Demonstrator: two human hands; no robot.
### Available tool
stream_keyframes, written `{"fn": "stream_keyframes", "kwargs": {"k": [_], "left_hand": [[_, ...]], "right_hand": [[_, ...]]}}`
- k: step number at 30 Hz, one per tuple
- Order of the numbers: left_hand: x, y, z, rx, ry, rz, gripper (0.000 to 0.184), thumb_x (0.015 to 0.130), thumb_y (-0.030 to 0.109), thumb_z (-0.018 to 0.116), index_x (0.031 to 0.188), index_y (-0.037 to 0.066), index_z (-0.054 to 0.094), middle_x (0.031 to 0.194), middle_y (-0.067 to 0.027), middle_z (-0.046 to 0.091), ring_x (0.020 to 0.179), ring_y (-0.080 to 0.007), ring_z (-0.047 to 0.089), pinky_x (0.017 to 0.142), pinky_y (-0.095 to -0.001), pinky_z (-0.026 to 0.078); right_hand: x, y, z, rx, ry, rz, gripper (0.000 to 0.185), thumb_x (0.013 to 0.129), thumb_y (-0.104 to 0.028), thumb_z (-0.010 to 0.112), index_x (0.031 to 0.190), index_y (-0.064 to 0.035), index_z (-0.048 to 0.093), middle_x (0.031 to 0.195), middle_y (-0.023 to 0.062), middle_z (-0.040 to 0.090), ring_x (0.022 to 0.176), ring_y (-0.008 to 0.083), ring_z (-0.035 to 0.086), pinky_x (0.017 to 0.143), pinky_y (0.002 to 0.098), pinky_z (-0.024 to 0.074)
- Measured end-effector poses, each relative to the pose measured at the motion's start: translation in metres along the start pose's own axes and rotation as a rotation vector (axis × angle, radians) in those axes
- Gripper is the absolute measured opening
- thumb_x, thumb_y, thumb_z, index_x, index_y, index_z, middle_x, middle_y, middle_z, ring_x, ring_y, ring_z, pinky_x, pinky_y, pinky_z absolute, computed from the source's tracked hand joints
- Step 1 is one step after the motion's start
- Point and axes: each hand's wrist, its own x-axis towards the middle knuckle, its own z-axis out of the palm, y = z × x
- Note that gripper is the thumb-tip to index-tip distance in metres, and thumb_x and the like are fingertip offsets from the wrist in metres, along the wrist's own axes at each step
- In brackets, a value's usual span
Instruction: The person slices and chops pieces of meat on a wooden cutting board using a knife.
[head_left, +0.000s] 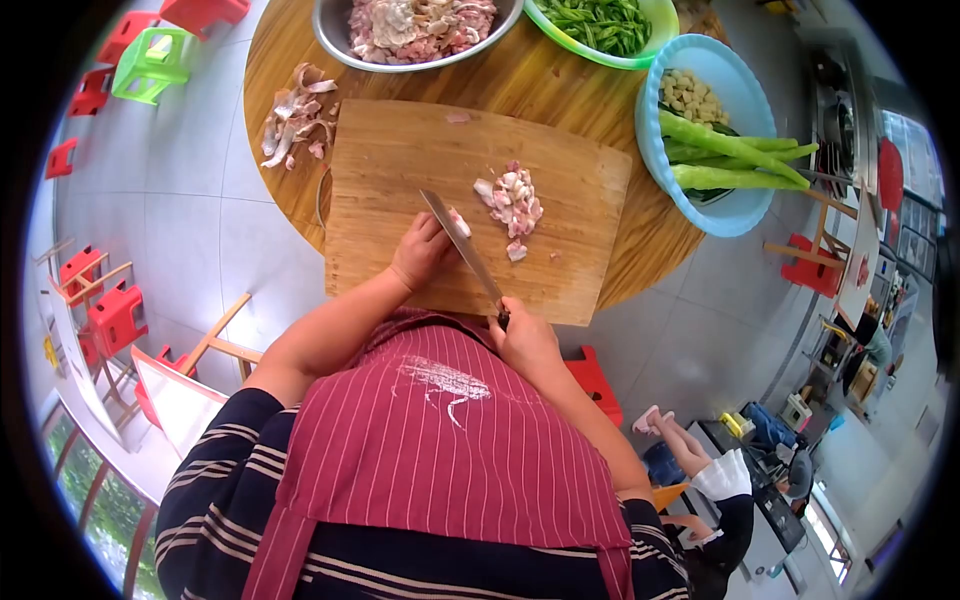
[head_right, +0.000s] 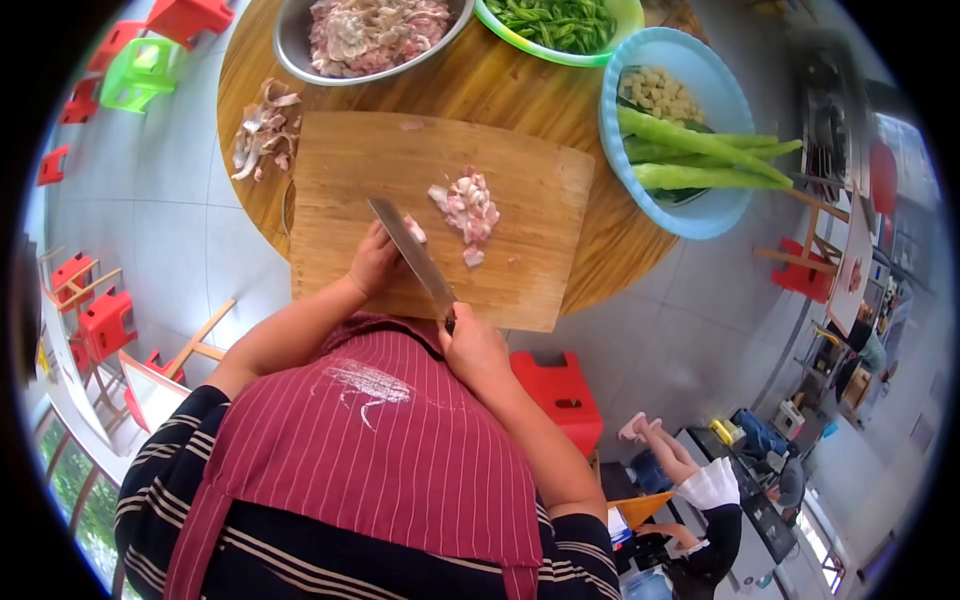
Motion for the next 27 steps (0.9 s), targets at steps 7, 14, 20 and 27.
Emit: {"fn": "stream_keyframes", "kwargs": {"k": [7, 14, 20, 27], "left_hand": [[0.002, 0.000, 0.006, -0.011, 0.044, -0.052, 0.029, 0.067, 0.008, 0.066, 0.095, 0.005, 0.062, 0.101, -0.0116, 0.059, 0.089, -0.0302, 0.056, 0.078, -0.0384, 0.048], [0.005, 0.002, 0.001, -0.027, 0.031, -0.041, 0.029, 0.066, 0.006, 0.067, 0.094, 0.003, 0.061, 0.097, -0.0123, 0.059, 0.087, -0.0309, 0.056, 0.076, -0.0384, 0.048], [0.003, -0.003, 0.004, 0.006, 0.015, -0.045, 0.027, 0.065, 0.006, 0.067, 0.092, 0.004, 0.062, 0.098, -0.0117, 0.059, 0.086, -0.0294, 0.057, 0.075, -0.0375, 0.048], [-0.002, -0.001, 0.007, -0.008, 0.030, -0.053, 0.027, 0.066, 0.006, 0.068, 0.092, 0.004, 0.062, 0.096, -0.0115, 0.059, 0.086, -0.0294, 0.057, 0.075, -0.0385, 0.049]], "right_hand": [[0.063, -0.022, 0.015, 0.086, 0.017, -0.063, 0.024, 0.085, -0.022, 0.058, 0.101, -0.0042, 0.057, 0.082, 0.0242, 0.062, 0.079, 0.0429, 0.060, 0.070, 0.0488, 0.0470], [0.012, 0.013, 0.007, 0.046, -0.077, 0.016, 0.021, 0.084, -0.022, 0.057, 0.095, -0.0042, 0.055, 0.080, 0.0246, 0.062, 0.078, 0.0426, 0.060, 0.069, 0.0499, 0.0474], [0.079, -0.016, 0.021, 0.044, 0.009, -0.077, 0.020, 0.083, -0.019, 0.058, 0.097, -0.0050, 0.056, 0.080, 0.0235, 0.062, 0.077, 0.0423, 0.060, 0.067, 0.0481, 0.0466], [0.033, 0.014, 0.011, 0.104, -0.028, -0.093, 0.018, 0.081, -0.016, 0.058, 0.095, -0.0044, 0.055, 0.081, 0.0227, 0.063, 0.079, 0.0415, 0.060, 0.070, 0.0495, 0.0470]]}}
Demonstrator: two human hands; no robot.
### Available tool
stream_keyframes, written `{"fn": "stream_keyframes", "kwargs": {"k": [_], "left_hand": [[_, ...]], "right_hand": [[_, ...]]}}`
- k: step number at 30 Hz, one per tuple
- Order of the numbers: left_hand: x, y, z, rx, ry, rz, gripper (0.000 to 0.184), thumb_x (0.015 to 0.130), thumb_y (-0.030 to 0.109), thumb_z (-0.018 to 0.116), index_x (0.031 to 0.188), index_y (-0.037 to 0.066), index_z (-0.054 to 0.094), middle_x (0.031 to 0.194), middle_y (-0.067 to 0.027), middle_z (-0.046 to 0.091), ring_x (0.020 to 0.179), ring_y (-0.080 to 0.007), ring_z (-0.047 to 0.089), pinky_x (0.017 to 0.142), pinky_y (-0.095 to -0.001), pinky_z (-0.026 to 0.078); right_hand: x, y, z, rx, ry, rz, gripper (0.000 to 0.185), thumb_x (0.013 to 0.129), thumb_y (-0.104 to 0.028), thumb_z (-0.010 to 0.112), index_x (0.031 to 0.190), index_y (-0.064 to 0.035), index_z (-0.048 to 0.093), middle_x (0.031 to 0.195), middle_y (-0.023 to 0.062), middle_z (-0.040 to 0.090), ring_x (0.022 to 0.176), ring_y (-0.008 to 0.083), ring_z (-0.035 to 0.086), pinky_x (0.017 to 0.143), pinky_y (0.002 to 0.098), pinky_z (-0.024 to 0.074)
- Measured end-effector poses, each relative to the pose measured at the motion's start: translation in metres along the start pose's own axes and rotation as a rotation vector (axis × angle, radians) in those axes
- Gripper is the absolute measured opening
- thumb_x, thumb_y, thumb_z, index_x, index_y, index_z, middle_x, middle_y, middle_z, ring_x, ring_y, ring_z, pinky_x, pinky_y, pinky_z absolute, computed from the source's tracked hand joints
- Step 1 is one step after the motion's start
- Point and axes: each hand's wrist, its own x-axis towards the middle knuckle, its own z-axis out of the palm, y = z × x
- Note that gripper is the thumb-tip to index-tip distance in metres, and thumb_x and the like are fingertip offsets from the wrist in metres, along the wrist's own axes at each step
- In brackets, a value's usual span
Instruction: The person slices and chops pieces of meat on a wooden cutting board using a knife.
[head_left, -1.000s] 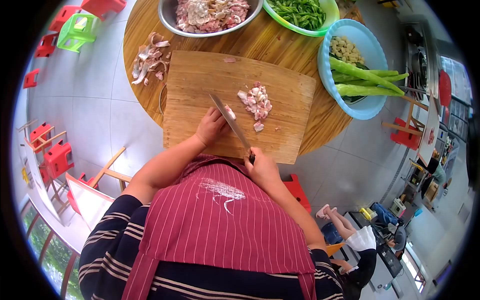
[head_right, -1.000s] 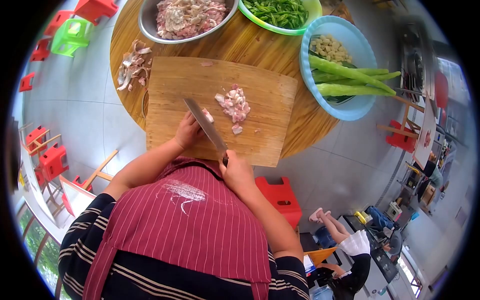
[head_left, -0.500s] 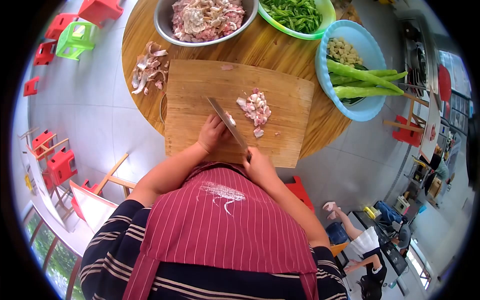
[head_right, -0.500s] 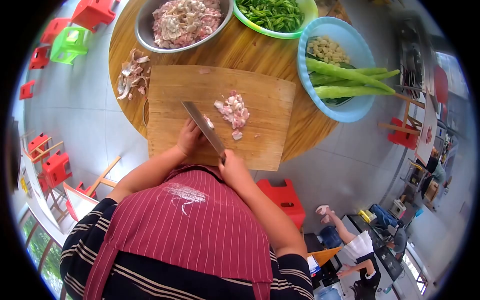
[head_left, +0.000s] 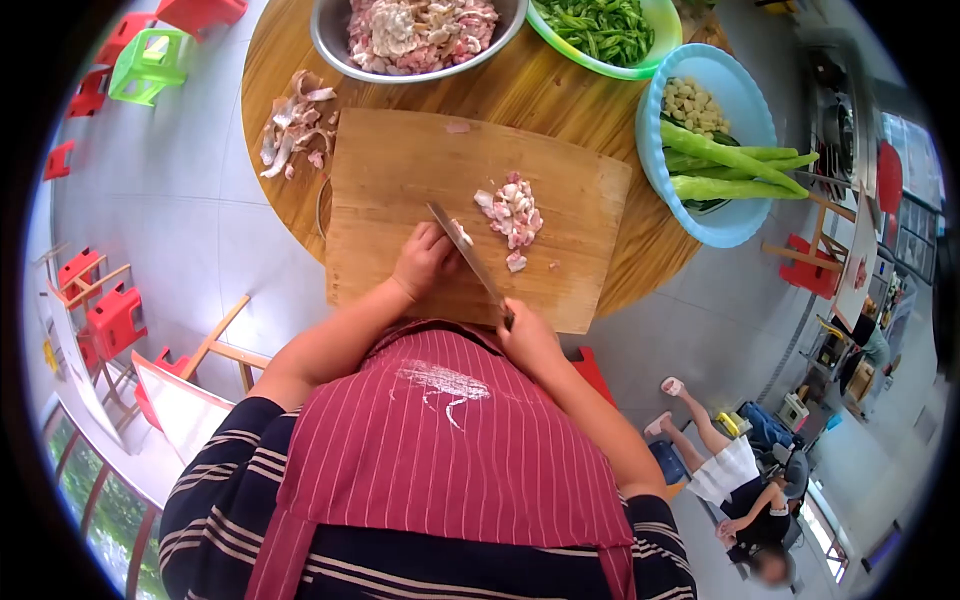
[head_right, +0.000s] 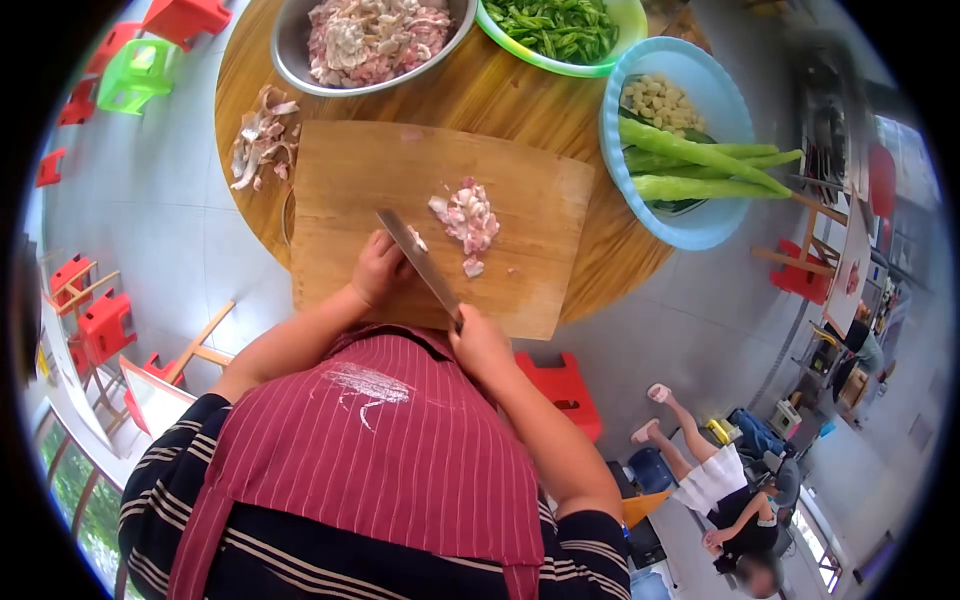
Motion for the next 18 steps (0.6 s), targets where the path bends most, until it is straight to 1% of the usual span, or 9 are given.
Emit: {"fn": "stream_keyframes", "kwargs": {"k": [3, 5, 7, 10, 12, 13, 14, 16, 18], "left_hand": [[0.004, -0.002, -0.002, -0.029, -0.002, -0.014, 0.028, 0.065, 0.007, 0.069, 0.093, 0.004, 0.062, 0.095, -0.0117, 0.060, 0.085, -0.0299, 0.057, 0.075, -0.0387, 0.048], [0.003, -0.001, 0.000, -0.041, 0.010, 0.002, 0.029, 0.065, 0.007, 0.069, 0.093, 0.004, 0.061, 0.094, -0.0120, 0.060, 0.085, -0.0304, 0.057, 0.075, -0.0389, 0.048], [0.001, -0.005, 0.001, -0.014, -0.015, -0.015, 0.029, 0.066, 0.008, 0.068, 0.094, 0.003, 0.060, 0.095, -0.0128, 0.059, 0.084, -0.0315, 0.056, 0.075, -0.0392, 0.048], [-0.001, -0.008, 0.001, 0.002, -0.024, -0.062, 0.027, 0.067, 0.008, 0.068, 0.092, 0.003, 0.060, 0.097, -0.0140, 0.058, 0.084, -0.0325, 0.055, 0.075, -0.0397, 0.048], [-0.004, -0.007, -0.001, -0.019, -0.031, -0.016, 0.026, 0.067, 0.006, 0.067, 0.092, 0.004, 0.059, 0.098, -0.0137, 0.058, 0.085, -0.0322, 0.055, 0.077, -0.0397, 0.048], [-0.004, -0.007, -0.002, -0.033, -0.032, 0.031, 0.027, 0.067, 0.005, 0.067, 0.093, 0.004, 0.059, 0.098, -0.0135, 0.058, 0.087, -0.0317, 0.055, 0.077, -0.0396, 0.048], [-0.006, -0.006, -0.002, -0.049, -0.034, 0.072, 0.028, 0.067, 0.004, 0.067, 0.093, 0.005, 0.059, 0.099, -0.0133, 0.058, 0.088, -0.0311, 0.056, 0.078, -0.0396, 0.048], [-0.009, 0.001, -0.006, -0.073, -0.036, 0.043, 0.030, 0.066, 0.002, 0.067, 0.095, 0.007, 0.059, 0.105, -0.0129, 0.057, 0.092, -0.0300, 0.056, 0.081, -0.0387, 0.048], [-0.010, -0.001, -0.005, -0.109, -0.046, -0.008, 0.030, 0.069, 0.002, 0.067, 0.097, 0.007, 0.059, 0.111, -0.0130, 0.055, 0.094, -0.0312, 0.056, 0.083, -0.0370, 0.049]], "right_hand": [[-0.016, 0.006, -0.004, -0.093, -0.087, 0.122, 0.018, 0.081, -0.014, 0.058, 0.095, -0.0034, 0.055, 0.082, 0.0227, 0.063, 0.080, 0.0424, 0.060, 0.071, 0.0493, 0.0473], [0.018, -0.006, 0.004, -0.026, 0.043, -0.001, 0.020, 0.082, -0.018, 0.058, 0.097, -0.0046, 0.057, 0.083, 0.0232, 0.062, 0.079, 0.0424, 0.059, 0.070, 0.0482, 0.0475], [0.066, -0.029, 0.008, -0.066, -0.027, -0.020, 0.024, 0.081, -0.018, 0.059, 0.102, -0.0050, 0.057, 0.085, 0.0241, 0.062, 0.081, 0.0421, 0.060, 0.072, 0.0482, 0.0477], [0.100, -0.041, 0.008, -0.100, 0.026, -0.090, 0.026, 0.080, -0.019, 0.059, 0.101, -0.0039, 0.059, 0.085, 0.0255, 0.062, 0.079, 0.0417, 0.060, 0.070, 0.0466, 0.0484], [0.101, -0.021, -0.011, -0.007, -0.058, -0.324, 0.025, 0.079, -0.021, 0.060, 0.096, -0.0022, 0.062, 0.080, 0.0249, 0.062, 0.074, 0.0409, 0.060, 0.067, 0.0433, 0.0490], [0.093, -0.019, -0.029, -0.014, -0.142, -0.226, 0.023, 0.080, -0.022, 0.061, 0.092, -0.0021, 0.064, 0.077, 0.0201, 0.065, 0.069, 0.0349, 0.063, 0.063, 0.0393, 0.0492], [0.085, -0.013, -0.043, -0.018, -0.146, -0.224, 0.023, 0.080, -0.022, 0.061, 0.092, -0.0021, 0.064, 0.077, 0.0201, 0.065, 0.069, 0.0349, 0.063, 0.063, 0.0393, 0.0492], [0.068, 0.001, -0.059, 0.229, -0.190, 0.175, 0.024, 0.082, -0.025, 0.061, 0.093, -0.0039, 0.065, 0.078, 0.0131, 0.069, 0.065, 0.0267, 0.064, 0.061, 0.0371, 0.0495], [0.065, 0.021, -0.054, 0.352, -0.026, 0.077, 0.027, 0.082, -0.031, 0.063, 0.093, -0.0068, 0.067, 0.085, 0.0108, 0.070, 0.060, 0.0258, 0.064, 0.058, 0.0363, 0.0504]]}}
